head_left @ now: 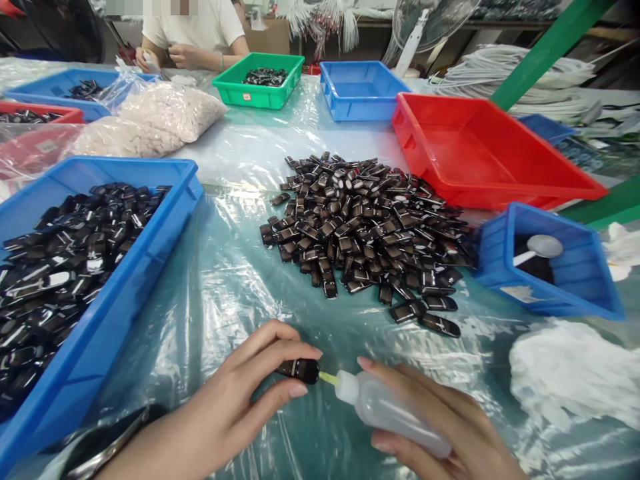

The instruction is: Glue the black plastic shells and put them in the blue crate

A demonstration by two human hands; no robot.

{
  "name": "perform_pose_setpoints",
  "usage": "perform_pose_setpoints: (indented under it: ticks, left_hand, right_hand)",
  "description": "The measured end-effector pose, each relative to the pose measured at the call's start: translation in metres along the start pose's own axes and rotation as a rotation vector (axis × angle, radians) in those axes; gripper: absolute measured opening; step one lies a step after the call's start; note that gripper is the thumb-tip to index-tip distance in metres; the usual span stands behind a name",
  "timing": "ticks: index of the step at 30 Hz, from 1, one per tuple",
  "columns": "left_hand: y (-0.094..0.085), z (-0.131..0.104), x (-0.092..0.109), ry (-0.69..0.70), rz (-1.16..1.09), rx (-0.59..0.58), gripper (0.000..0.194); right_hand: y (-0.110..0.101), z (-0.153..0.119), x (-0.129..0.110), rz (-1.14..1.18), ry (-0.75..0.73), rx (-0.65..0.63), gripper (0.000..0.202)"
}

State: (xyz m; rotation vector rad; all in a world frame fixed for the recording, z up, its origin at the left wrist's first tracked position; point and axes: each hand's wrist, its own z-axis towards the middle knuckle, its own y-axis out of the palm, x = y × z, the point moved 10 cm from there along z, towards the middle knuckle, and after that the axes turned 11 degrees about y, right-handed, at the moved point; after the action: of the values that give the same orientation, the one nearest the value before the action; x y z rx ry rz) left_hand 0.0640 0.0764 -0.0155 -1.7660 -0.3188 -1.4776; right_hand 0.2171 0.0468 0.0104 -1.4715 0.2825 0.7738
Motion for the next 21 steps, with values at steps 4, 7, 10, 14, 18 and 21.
perform_pose_setpoints:
  ticks: [4, 7, 10, 14, 18, 21]
  left_hand:
    - [-0.002, -0.001, 0.003, 0.012, 0.014, 0.01, 0.037]
    - [-0.002, -0.001, 0.004, 0.018, 0.017, 0.006, 0.035]
    - [-0.002, -0.001, 0.005, 0.029, 0.027, 0.005, 0.034]
    - [-0.004, -0.001, 0.003, 0.02, -0.013, 0.039, 0.032]
    - [-0.018, -0.005, -0.012, -0.092, -0.066, 0.222, 0.023]
    - [-0.027, -0.008, -0.023, -0.175, -0.119, 0.348, 0.03]
  right_hand:
    - [0.0, 0.0, 0.004, 0.042, 0.019, -0.007, 0.043]
    - [0.003, 0.001, 0.004, 0.074, 0.004, -0.043, 0.045]
    - [0.004, 0.002, 0.004, 0.107, -0.013, -0.069, 0.048]
    - [0.002, -0.004, 0.012, 0.109, 0.051, -0.039, 0.052]
    - [-0.006, -0.012, 0.034, 0.065, 0.236, 0.082, 0.047]
    - [-0.011, -0.008, 0.041, 0.116, 0.276, 0.138, 0.045]
